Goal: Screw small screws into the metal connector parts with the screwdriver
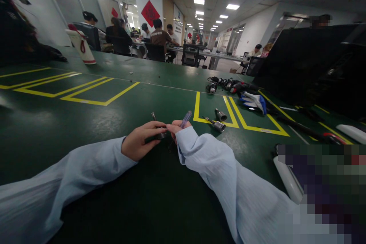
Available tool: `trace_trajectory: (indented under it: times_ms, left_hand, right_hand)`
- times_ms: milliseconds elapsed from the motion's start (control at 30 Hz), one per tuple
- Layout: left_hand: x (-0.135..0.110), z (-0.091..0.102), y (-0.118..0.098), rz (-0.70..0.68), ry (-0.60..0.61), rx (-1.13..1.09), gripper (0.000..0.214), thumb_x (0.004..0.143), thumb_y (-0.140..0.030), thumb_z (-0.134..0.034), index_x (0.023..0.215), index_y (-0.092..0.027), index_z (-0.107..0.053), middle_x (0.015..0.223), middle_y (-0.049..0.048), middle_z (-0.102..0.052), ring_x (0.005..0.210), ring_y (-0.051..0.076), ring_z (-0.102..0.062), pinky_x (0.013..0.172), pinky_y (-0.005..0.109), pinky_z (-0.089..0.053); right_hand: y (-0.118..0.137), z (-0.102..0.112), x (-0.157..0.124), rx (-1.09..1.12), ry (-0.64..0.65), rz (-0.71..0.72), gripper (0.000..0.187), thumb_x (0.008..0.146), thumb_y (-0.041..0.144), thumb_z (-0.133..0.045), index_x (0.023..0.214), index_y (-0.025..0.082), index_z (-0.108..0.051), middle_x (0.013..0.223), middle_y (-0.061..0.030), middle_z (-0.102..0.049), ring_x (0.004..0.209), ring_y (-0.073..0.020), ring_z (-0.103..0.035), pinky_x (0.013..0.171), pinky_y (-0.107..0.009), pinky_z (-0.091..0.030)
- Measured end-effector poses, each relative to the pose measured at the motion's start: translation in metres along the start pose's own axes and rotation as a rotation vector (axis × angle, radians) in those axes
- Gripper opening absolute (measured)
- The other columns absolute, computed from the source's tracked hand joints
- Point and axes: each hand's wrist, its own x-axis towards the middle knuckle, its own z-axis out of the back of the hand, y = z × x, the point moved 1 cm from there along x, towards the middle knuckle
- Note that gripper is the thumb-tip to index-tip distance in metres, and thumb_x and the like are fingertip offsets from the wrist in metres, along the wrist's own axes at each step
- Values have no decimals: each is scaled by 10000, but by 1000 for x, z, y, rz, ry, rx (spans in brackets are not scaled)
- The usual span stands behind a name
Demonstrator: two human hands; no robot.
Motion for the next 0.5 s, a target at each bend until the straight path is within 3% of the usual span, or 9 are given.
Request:
trace_trajectory:
  times_ms: [167, 333, 500]
  left_hand:
    - [1, 1, -4, -73, 62, 69, 336, 768, -87, -430, 1047, -180, -591, 1121, 114, -563, 1035, 204, -537, 885, 350, -457]
    - [0, 1, -5, -62, 63, 152, 347, 775, -94, -416, 1067, -176, -584, 1157, 118, -548, 1068, 206, -520, 905, 349, -448]
    - [1, 2, 0, 4, 16, 40, 312, 750, -135, -468, 1021, -180, -617, 1098, 110, -580, 1019, 216, -552, 892, 368, -461]
  right_hand:
    - [-7, 1, 2, -198, 23, 105, 317, 666, 367, -543, 436, 192, -414, 391, 65, -343, 392, -67, -314, 385, -212, -207]
    - [-6, 4, 4, -163, -31, 124, 340, 690, 397, -515, 436, 198, -405, 370, 69, -314, 367, -66, -290, 371, -219, -196]
    - [-1, 0, 2, -129, -64, 107, 383, 708, 412, -506, 414, 198, -387, 320, 76, -320, 312, -53, -290, 349, -211, -176]
